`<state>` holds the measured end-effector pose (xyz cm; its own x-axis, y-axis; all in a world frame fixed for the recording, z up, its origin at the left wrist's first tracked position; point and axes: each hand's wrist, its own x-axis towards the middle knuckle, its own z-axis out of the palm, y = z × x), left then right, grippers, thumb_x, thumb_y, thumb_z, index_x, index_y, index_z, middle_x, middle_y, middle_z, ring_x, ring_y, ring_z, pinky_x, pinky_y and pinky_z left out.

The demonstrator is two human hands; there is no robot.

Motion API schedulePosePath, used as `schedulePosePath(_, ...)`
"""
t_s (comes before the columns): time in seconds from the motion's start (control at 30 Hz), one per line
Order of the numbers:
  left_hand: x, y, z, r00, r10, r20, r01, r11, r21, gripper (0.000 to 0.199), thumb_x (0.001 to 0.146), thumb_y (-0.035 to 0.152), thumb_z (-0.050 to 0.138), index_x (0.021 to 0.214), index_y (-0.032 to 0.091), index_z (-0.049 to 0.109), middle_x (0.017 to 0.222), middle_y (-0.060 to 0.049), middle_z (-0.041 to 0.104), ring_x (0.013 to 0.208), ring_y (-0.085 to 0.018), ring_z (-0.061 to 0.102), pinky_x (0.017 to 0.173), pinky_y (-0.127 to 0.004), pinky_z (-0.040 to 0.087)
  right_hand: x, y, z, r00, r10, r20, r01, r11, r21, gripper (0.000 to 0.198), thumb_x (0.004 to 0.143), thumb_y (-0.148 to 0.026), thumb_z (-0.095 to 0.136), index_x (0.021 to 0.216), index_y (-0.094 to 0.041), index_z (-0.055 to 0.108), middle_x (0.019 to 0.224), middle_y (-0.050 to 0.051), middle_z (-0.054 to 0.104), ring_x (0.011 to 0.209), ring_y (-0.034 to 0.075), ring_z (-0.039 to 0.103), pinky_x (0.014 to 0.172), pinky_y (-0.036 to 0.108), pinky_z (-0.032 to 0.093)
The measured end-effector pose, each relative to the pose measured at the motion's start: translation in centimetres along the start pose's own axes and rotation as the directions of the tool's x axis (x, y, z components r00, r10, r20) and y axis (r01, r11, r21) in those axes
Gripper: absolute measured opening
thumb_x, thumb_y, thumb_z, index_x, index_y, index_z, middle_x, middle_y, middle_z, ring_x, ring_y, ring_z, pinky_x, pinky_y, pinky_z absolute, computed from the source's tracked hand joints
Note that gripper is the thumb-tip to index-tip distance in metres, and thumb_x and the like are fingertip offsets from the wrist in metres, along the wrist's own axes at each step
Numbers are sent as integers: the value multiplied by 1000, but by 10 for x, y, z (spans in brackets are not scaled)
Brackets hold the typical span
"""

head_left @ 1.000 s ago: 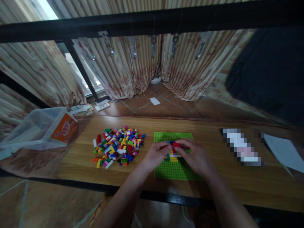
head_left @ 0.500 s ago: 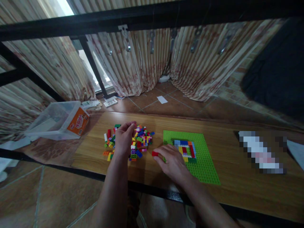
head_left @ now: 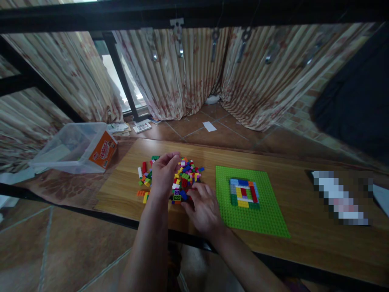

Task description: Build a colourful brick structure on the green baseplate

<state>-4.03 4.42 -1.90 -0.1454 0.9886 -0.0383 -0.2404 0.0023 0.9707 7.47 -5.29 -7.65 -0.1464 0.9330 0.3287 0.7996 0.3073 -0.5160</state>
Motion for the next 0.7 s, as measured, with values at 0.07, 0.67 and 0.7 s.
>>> schedulePosePath(0.07,0,0,0,1000,-1,2,1,1000,1,22,64,28,72,79,13,69,61,3,58,50,-4,42,49,-18,31,2,-2,3,1000,15,15,-15,1000,-12,14,84,-31,62,95,-21,65,108,11,58,101,29,49,88,47,44)
schedulePosePath(0.67,-13,-6,21,968,-77,238,21,973,231,28,66,34,73,85,14,71,74,0,67,63,-10,56,60,-22,42,-1,55,-67,926,233,-296,-190,968,166,12,85,-29,62,92,-22,67,99,6,64,95,22,58,88,40,46)
schedulePosePath(0.7,-16,-8,25,957,-90,277,14,965,263,27,68,34,72,87,14,71,75,0,67,65,-11,57,61,-22,43,-4,60,-72,914,259,-312,-210,961,180,12,84,-30,62,91,-21,67,98,6,64,94,22,58,87,39,46)
